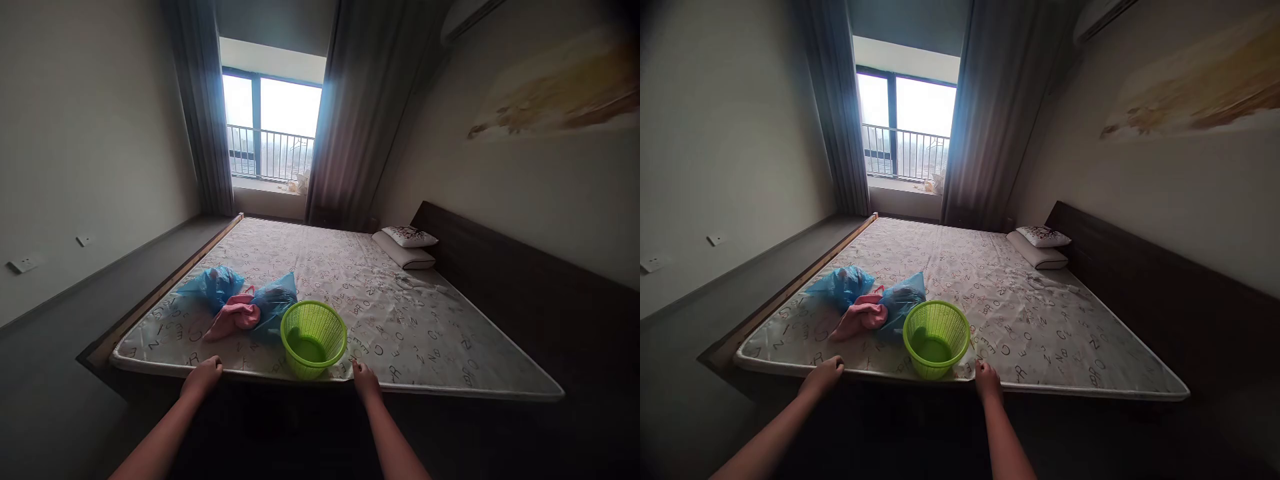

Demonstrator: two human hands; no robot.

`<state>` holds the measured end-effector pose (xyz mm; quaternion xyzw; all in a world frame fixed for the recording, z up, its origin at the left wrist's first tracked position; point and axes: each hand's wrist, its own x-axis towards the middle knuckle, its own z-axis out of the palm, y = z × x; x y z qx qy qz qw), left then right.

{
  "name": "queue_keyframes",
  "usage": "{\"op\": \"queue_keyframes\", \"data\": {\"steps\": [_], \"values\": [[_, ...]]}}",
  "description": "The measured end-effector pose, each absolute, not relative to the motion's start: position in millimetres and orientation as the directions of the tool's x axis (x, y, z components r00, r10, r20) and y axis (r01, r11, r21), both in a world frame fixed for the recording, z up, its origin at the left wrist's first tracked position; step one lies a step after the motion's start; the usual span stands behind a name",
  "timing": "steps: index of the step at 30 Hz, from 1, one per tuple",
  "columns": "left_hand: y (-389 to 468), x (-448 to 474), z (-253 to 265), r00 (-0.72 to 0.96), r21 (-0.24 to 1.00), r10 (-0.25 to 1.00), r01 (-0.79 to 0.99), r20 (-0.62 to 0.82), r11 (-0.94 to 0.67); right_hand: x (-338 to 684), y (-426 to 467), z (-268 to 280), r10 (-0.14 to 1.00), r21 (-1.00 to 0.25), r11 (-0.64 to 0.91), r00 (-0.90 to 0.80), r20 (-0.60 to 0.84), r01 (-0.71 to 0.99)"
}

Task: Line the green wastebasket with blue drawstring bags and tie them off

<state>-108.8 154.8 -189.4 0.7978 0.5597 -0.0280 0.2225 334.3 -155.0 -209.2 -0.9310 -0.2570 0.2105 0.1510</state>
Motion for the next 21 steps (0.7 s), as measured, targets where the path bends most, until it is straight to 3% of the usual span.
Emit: {"op": "queue_keyframes", "data": {"steps": [21], "values": [[157.2, -108.7, -192.3, 0.378, 0.328, 0.874, 0.903, -0.305, -0.276, 334.2, -155.6, -211.5, 0.536, -0.383, -0.827, 0.785, -0.312, 0.412]]}}
